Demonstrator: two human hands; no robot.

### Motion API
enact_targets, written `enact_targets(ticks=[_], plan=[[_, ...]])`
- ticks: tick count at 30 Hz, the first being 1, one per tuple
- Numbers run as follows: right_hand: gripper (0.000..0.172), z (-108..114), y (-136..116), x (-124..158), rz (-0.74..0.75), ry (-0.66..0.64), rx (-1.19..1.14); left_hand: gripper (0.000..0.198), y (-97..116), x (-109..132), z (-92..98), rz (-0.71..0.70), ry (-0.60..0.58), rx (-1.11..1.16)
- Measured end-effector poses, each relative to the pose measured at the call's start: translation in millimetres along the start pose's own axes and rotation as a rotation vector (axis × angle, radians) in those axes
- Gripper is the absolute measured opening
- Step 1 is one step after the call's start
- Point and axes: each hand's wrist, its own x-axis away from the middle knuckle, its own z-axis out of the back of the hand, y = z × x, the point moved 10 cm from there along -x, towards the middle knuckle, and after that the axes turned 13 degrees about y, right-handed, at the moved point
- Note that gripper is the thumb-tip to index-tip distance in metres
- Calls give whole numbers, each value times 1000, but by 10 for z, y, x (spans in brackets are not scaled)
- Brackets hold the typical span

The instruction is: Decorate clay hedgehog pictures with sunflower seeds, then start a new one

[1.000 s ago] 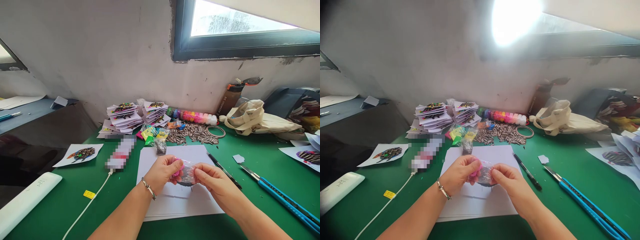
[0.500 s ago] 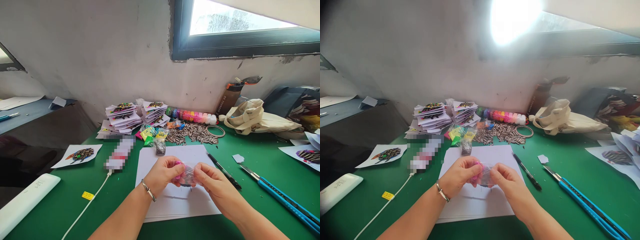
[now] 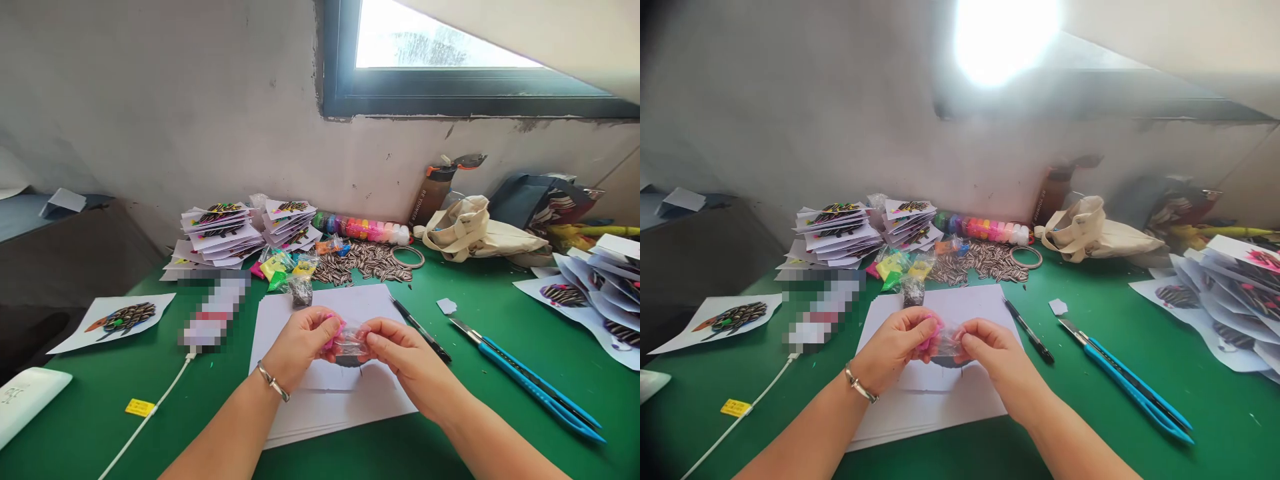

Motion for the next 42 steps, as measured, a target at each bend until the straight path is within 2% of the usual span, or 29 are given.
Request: enact_targets(ticks=[5,11,16,20,24,29,32,37,42], plan=[[23,-7,-10,13,-3,16,58,28,-12,-24,25,19,8,7],[24,-47,-50,31,92,-22,160,41,-45,-35,45,12,51,-9],[27,-38,-72,19,105,-22,155,46,-58,-27,51,39,52,12],[29,44,-110,5,139,34,186,38,15,-22,41,4,1,64],[34,85,-133,7,177,50,261,29,32,-18,27,-10,-30,9],[27,56,-194,26,195,57,224,26,44,34,-113,-90,-143,-121],[19,-25,-156,35,149,16,203,25,20,62,-172,-74,-187,-127],[16,6,-153,9,159,76,107,24,-8,44,-148,-36,-153,-190],[18,10,-116,17,186,94,185,21,23,23,-96,-100,-92,-270]])
